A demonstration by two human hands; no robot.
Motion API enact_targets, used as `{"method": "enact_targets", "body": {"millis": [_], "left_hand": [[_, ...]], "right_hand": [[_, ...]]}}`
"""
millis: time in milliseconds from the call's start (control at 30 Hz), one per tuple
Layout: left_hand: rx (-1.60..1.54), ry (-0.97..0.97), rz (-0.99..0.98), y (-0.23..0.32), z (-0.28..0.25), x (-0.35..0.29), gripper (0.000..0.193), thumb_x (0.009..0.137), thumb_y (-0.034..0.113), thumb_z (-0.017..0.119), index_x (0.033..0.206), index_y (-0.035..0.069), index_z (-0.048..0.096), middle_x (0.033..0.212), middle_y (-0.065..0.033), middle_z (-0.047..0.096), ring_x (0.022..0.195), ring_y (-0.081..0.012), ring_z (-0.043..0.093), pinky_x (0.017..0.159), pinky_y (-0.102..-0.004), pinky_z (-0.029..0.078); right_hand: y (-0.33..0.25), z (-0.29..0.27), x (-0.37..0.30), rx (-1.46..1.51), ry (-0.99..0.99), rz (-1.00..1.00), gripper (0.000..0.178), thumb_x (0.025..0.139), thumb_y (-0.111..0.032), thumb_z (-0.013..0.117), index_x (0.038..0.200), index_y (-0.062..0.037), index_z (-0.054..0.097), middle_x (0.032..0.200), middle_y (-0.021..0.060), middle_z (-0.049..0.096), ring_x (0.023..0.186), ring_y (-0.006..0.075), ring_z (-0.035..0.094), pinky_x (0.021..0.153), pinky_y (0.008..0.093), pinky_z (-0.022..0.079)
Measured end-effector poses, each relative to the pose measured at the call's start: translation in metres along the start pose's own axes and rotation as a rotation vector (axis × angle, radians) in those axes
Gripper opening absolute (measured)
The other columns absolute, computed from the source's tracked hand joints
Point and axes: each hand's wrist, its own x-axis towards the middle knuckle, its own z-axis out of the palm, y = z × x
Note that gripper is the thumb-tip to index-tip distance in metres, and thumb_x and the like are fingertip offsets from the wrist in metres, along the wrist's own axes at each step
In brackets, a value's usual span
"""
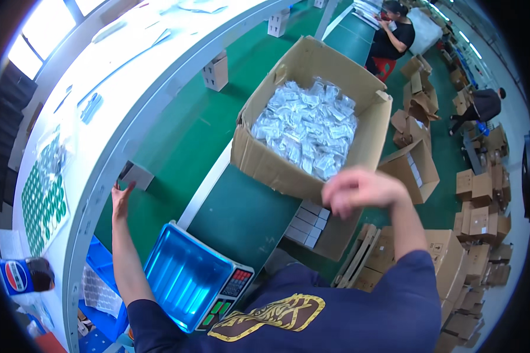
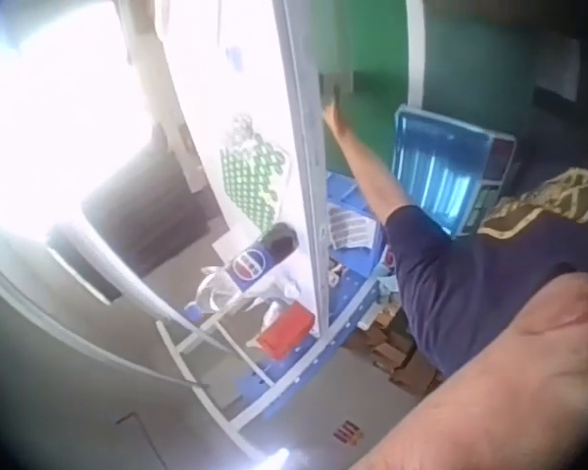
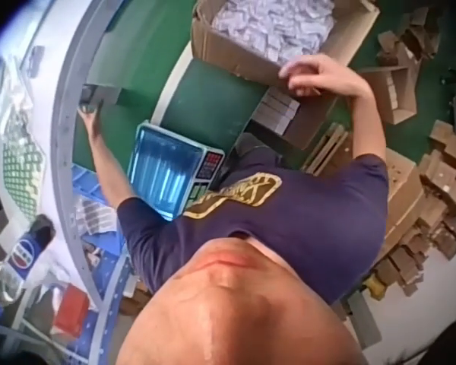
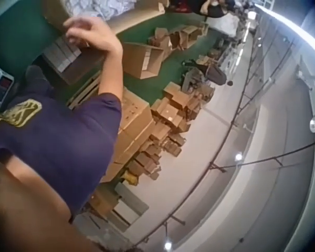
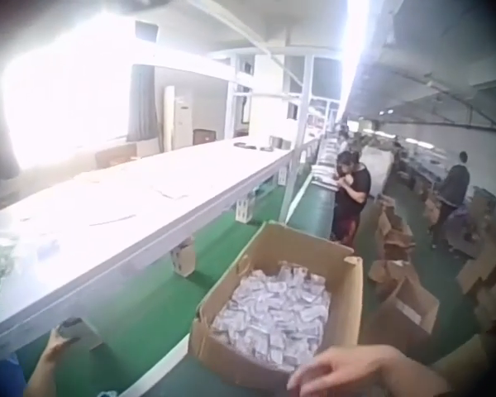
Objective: Packing small components from a bulk bag into individual boxes and then into shipping cartons on an assembly line.
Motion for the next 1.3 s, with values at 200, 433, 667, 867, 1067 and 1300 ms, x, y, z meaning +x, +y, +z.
{"method": "enact_targets", "body": {"millis": [200, 433, 667, 867, 1067, 1300], "left_hand": [[-0.522, -0.063, 0.112, 0.003, 0.044, 0.027, 0.053, 0.071, 0.018, 0.084, 0.116, 0.002, 0.062, 0.114, -0.0105, 0.065, 0.107, -0.0224, 0.059, 0.094, -0.0369, 0.044], [0.040, 0.257, 0.269, 0.079, 0.056, -0.100, 0.068, 0.067, 0.011, 0.086, 0.125, 0.003, 0.052, 0.111, -0.0097, 0.063, 0.106, -0.0213, 0.059, 0.094, -0.0331, 0.045], [-0.096, 0.253, 0.461, 0.170, 0.061, -0.213, 0.081, 0.059, 0.004, 0.083, 0.131, 0.007, 0.045, 0.132, -0.0130, 0.045, 0.127, -0.0307, 0.045, 0.105, -0.0389, 0.040], [-0.403, 0.254, 0.294, 0.197, 0.078, -0.263, 0.088, 0.055, -0.001, 0.083, 0.133, 0.008, 0.044, 0.136, -0.0108, 0.040, 0.128, -0.0278, 0.044, 0.106, -0.0393, 0.039], [-0.153, 0.349, 0.369, 0.231, 0.091, -0.290, 0.092, 0.053, 0.002, 0.086, 0.134, 0.009, 0.042, 0.134, -0.0115, 0.041, 0.124, -0.0301, 0.045, 0.104, -0.0400, 0.040], [0.179, 0.561, 0.544, 0.272, 0.114, -0.331, 0.088, 0.057, 0.006, 0.085, 0.135, 0.008, 0.042, 0.121, -0.0153, 0.044, 0.117, -0.0341, 0.042, 0.098, -0.0431, 0.040]], "right_hand": [[0.116, -0.150, 0.178, -0.961, 0.556, 0.136, 0.091, 0.075, -0.041, 0.076, 0.148, -0.0165, 0.027, 0.141, 0.0272, 0.040, 0.124, 0.0396, 0.049, 0.101, 0.0462, 0.042], [0.094, -0.153, 0.172, -0.884, 0.505, -0.005, 0.050, 0.089, -0.033, 0.064, 0.128, -0.0059, 0.052, 0.110, 0.0249, 0.063, 0.106, 0.0414, 0.060, 0.091, 0.0449, 0.046], [0.025, -0.119, 0.130, -1.125, 0.622, -0.181, 0.037, 0.094, -0.031, 0.057, 0.111, 0.0017, 0.059, 0.094, 0.0230, 0.063, 0.084, 0.0366, 0.063, 0.076, 0.0424, 0.048], [-0.040, 0.029, 0.075, -0.109, 0.686, -0.520, 0.018, 0.092, -0.011, 0.061, 0.109, -0.0034, 0.057, 0.092, 0.0056, 0.058, 0.072, 0.0084, 0.056, 0.064, 0.0210, 0.044], [-0.047, 0.117, 0.065, -0.263, 0.595, -0.990, 0.017, 0.085, -0.007, 0.069, 0.099, -0.0011, 0.062, 0.102, 0.0092, 0.054, 0.087, 0.0146, 0.054, 0.073, 0.0264, 0.045], [-0.056, 0.168, 0.102, -0.138, 0.599, -0.910, 0.029, 0.079, -0.009, 0.078, 0.101, -0.0024, 0.060, 0.073, 0.0037, 0.058, 0.056, 0.0116, 0.053, 0.054, 0.0220, 0.046]]}}
